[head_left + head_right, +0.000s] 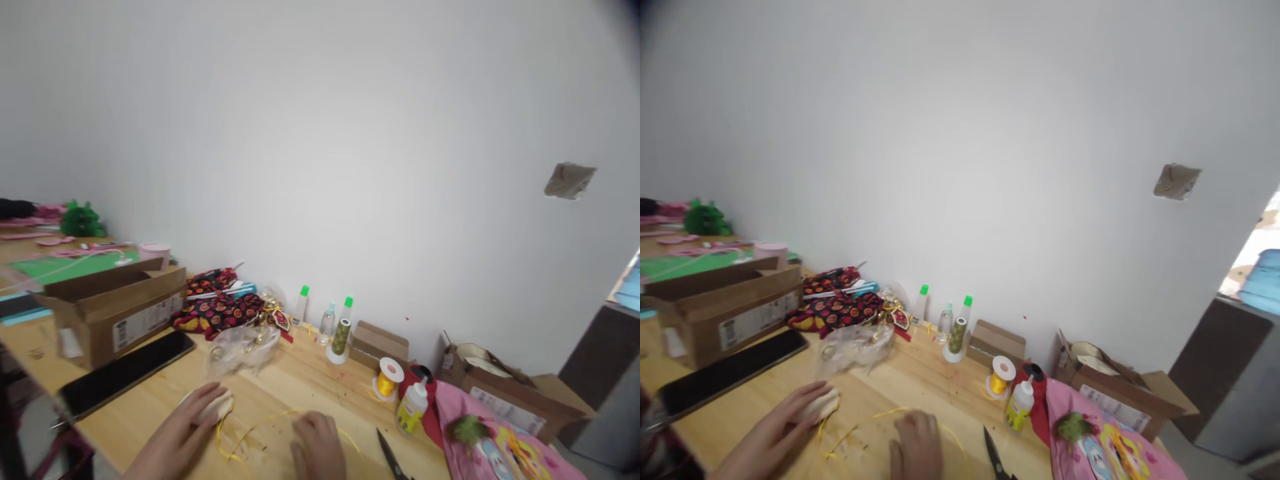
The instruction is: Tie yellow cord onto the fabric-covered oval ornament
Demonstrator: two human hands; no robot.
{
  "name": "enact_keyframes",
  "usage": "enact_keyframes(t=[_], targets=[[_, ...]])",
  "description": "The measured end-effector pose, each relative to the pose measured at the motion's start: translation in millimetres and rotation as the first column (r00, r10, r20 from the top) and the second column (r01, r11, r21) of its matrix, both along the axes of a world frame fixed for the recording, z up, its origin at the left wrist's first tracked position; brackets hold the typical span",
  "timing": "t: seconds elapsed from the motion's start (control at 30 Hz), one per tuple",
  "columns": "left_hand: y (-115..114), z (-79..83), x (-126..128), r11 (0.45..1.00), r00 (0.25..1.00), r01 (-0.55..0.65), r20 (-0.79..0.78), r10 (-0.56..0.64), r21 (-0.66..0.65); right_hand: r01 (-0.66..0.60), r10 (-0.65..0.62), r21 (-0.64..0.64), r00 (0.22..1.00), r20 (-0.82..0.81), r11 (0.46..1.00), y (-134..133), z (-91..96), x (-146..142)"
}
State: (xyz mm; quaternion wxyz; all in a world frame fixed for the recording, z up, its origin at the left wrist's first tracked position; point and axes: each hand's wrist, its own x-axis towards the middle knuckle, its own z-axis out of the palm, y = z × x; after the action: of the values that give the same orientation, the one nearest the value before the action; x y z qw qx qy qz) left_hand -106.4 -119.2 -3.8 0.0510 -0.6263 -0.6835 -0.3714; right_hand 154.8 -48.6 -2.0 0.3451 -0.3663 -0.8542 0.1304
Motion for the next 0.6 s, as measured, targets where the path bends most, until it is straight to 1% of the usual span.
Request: enact_keyframes(t=[0.03, 0.07, 0.1, 0.13, 0.2, 0.3, 0.4, 0.47, 0.53, 0.6], targets=[[-4.1, -7.6, -6.9, 0.998, 0.998, -0.05, -0.033, 0.051, 0.027, -0.037, 0.037, 0.03, 0.999, -0.001, 0.999, -0.5, 2.3, -18.6], [-6.4, -13.0, -9.7, 0.994, 0.994, -0.089, -0.056, 0.092, 0.058, -0.1, 0.099, 0.059, 0.995, 0.017, 0.993, -0.7, 4.1, -34.0], [-7.3, -16.3, -9.3, 0.994, 0.992, -0.098, -0.074, 0.102, 0.054, -0.151, 0.149, 0.073, 0.988, 0.03, 0.986, -0.8, 5.0, -45.5], [-7.2, -17.6, -6.8, 0.994, 0.99, -0.101, -0.091, 0.104, 0.04, -0.162, 0.161, 0.07, 0.987, 0.03, 0.984, -0.6, 4.8, -52.8], [-5.8, -16.1, 0.0, 0.996, 0.989, -0.087, -0.119, 0.086, -0.002, -0.149, 0.148, 0.054, 0.989, 0.022, 0.987, -0.6, 2.4, -55.9], [-6.1, -10.0, 5.9, 0.997, 0.991, -0.061, -0.119, 0.056, -0.037, -0.129, 0.129, 0.054, 0.992, 0.003, 0.99, -1.3, 0.4, -39.5], [-10.9, -6.5, 7.6, 0.999, 0.995, -0.035, -0.099, 0.031, -0.036, -0.109, 0.112, 0.051, 0.992, -0.057, 0.993, -0.7, 3.7, -9.6], [-13.2, -5.9, 12.0, 0.999, 0.998, 0.029, -0.058, -0.032, -0.04, -0.094, 0.092, -0.011, 0.985, -0.146, 0.995, 0.6, 5.6, 10.7], [-11.9, -5.0, 21.0, 0.993, 0.994, 0.109, -0.014, -0.109, -0.045, -0.009, 0.01, 0.006, 0.987, -0.162, 1.0, 0.4, 6.6, 24.3], [-6.0, -2.9, 33.0, 0.981, 0.982, 0.191, 0.022, -0.19, -0.043, 0.054, -0.047, 0.057, 0.992, -0.12, 0.997, -2.1, 7.7, 25.5]])
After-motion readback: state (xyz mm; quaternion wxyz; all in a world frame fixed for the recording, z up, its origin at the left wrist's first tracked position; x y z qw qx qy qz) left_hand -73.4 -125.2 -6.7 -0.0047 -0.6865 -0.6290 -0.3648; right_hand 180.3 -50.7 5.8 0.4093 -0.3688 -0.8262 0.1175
